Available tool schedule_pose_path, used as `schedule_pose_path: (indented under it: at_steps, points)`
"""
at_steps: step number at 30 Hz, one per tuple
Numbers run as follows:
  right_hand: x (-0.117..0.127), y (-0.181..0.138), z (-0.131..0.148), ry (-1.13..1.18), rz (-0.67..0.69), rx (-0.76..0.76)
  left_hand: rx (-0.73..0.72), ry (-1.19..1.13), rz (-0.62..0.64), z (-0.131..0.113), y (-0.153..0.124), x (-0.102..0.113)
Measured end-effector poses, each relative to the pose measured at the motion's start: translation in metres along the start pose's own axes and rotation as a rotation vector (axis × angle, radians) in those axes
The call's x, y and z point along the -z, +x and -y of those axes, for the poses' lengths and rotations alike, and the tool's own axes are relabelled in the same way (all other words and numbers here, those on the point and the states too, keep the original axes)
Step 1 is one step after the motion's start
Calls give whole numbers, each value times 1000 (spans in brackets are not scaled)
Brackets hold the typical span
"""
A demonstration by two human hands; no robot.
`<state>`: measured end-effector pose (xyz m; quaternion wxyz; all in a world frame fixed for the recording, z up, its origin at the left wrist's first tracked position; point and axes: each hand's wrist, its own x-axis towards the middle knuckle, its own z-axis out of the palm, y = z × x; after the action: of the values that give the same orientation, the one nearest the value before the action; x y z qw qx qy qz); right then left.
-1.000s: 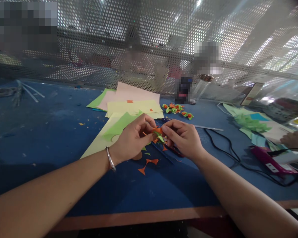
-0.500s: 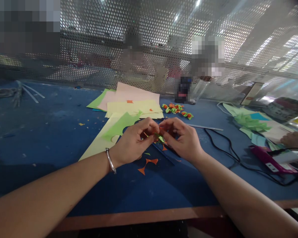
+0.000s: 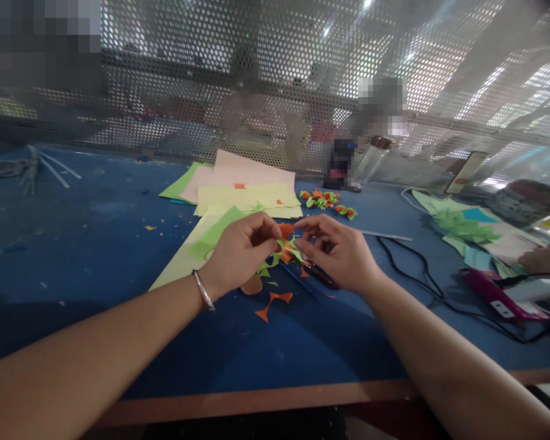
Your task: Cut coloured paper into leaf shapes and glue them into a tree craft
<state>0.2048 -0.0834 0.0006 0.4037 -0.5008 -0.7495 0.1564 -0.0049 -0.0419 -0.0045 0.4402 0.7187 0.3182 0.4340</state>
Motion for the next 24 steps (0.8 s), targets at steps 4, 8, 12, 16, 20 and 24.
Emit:
schedule_pose_path:
  at_steps: [4, 8, 12, 16, 20, 24]
  points:
    - [17, 7, -16, -157, 25, -93, 103, -91, -107, 2, 5, 5]
    - [36, 14, -33, -371, 27, -222, 201, -152, -154, 1, 7, 7]
    - [48, 15, -43, -576, 115, -325, 211, -162, -178, 3, 7, 8]
    - [49, 14, -47, -710, 164, -394, 198, -154, -176, 3, 7, 8]
    - [45, 17, -61, -702, 139, -475, 197, -158, -165, 2, 6, 8]
    - [44, 23, -80, -346, 75, -584, 179, -142, -160, 2, 5, 9]
